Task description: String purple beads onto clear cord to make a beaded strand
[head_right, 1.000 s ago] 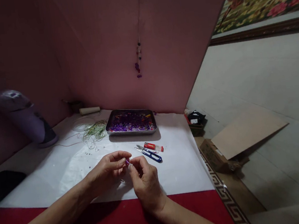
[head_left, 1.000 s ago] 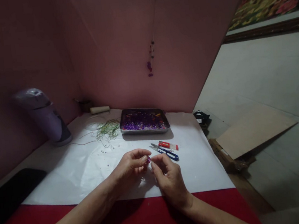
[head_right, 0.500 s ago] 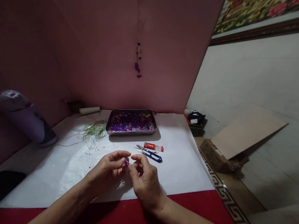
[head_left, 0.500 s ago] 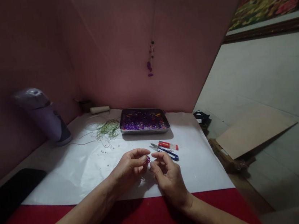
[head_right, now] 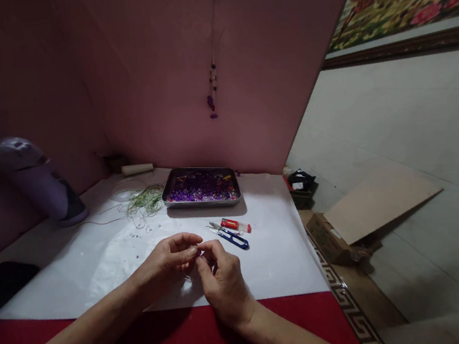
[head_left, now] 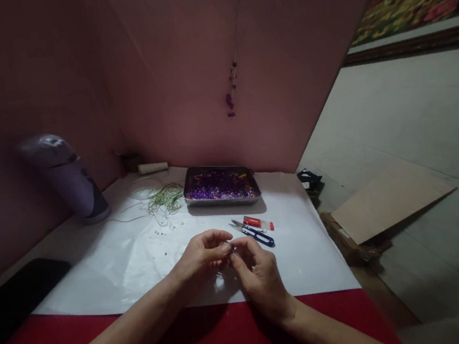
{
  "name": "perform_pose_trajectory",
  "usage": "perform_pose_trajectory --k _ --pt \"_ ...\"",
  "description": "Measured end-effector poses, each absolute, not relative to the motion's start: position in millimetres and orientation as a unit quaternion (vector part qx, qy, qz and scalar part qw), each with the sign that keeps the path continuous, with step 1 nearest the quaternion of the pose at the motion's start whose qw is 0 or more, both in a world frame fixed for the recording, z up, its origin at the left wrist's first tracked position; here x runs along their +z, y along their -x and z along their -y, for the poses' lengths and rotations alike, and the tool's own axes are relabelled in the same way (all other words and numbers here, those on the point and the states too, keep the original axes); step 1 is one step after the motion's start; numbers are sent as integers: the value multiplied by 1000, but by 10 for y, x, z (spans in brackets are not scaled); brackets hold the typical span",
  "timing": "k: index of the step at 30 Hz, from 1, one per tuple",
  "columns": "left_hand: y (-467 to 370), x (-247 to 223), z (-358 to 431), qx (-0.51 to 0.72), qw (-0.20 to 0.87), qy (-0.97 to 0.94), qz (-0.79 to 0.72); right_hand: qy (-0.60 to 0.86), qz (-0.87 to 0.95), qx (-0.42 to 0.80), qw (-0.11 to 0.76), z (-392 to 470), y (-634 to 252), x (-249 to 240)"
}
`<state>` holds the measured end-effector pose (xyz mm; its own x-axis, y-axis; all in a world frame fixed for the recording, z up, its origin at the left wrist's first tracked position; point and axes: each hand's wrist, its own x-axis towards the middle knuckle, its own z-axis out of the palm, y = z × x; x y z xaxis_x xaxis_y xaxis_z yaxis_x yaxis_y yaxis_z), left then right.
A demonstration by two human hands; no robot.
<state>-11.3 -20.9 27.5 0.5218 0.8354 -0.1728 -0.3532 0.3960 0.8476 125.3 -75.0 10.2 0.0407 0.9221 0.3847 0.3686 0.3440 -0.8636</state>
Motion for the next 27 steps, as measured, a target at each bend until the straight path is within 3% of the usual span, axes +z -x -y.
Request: perform_pose_trajectory --k 11,18,24,27 --pt "109 349 225 393 733 -435 -345 493 625 297 528 749 -1257 98" --pt "105 340 264 396 571 -597 -400 509 642 256 513 765 -1250 111" --pt "145 390 277 484 329 -716 -380 556 639 201 493 722 -1266 127" --pt "156 431 287 515 252 -742 -348 525 638 243 509 690 -1278 231"
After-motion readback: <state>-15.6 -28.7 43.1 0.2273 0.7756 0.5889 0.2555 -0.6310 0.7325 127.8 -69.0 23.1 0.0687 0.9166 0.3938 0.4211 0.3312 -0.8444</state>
